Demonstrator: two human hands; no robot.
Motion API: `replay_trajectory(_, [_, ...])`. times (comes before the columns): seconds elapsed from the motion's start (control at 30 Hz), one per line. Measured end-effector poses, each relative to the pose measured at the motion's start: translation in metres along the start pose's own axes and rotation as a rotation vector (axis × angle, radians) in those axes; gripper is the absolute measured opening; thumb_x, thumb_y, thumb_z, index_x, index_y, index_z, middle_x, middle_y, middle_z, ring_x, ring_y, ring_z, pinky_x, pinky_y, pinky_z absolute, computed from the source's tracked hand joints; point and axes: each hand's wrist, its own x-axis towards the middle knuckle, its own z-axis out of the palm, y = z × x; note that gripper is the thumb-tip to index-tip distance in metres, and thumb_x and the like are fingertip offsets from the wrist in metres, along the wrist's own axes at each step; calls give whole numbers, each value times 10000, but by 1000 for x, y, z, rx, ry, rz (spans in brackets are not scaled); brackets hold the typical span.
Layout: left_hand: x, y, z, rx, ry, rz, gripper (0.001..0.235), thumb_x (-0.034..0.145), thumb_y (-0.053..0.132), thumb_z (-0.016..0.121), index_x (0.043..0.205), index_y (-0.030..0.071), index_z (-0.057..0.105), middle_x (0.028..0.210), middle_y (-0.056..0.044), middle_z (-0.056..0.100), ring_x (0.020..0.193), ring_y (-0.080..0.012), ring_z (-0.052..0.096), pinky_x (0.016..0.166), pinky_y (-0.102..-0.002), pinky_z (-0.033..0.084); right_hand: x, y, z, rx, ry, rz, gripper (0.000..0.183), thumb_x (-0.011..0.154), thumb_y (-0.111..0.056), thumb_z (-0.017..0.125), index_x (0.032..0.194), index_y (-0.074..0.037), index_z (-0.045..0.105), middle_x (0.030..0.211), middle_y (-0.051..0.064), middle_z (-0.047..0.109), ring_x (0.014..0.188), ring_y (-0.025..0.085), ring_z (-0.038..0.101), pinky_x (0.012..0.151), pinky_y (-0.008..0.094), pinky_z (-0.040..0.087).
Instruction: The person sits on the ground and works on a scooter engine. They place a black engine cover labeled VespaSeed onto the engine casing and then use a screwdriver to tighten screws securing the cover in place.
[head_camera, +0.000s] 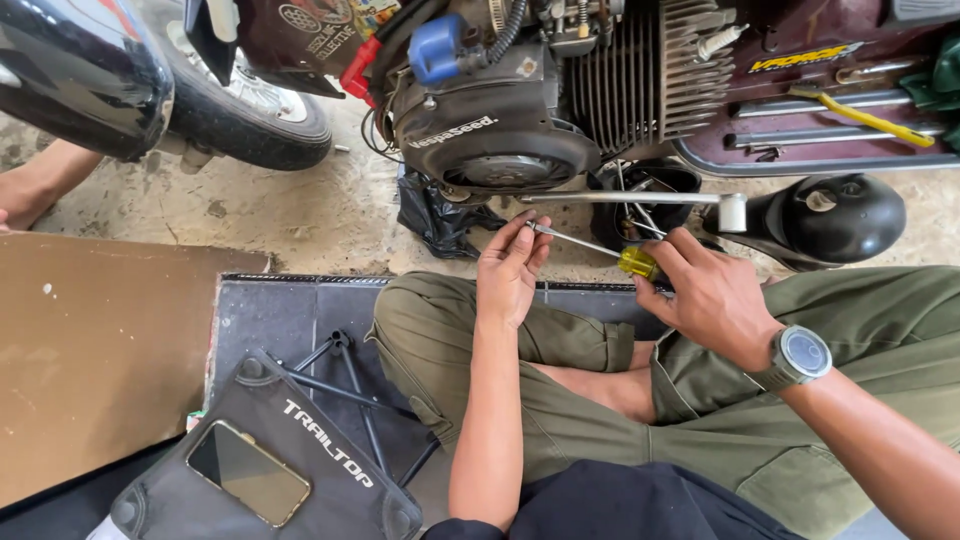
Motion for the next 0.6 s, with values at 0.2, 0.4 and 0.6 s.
replay_trajectory(0.2, [0,3,-4,-3,13,82,307,997,53,692,1296,-14,677,1185,-270,724,953,-246,778,798,-233,669,2,-7,3,-121,58,-47,273,917,-471,652,1085,-256,650,891,-73,541,635,161,678,638,270,556])
replay_trajectory(0.4, [-2,20,-6,85,38,177,276,973,43,719,1243,-10,703,1113,-271,743,904,-248,784,775,-229,671,6,-24,4,-49,92,-37,273,935,-443,678,1111,-235,655,891,-58,538,620,196,671,654,297,565])
replay_trajectory(0.6, [-11,45,-7,188,54,232,259,963,57,742,1213,-5,715,1062,-249,760,892,-233,785,781,-229,663,11,-42,7,86,-45,26,351,940,-467,635,1177,-208,641,971,-26,583,612,254,691,612,362,574])
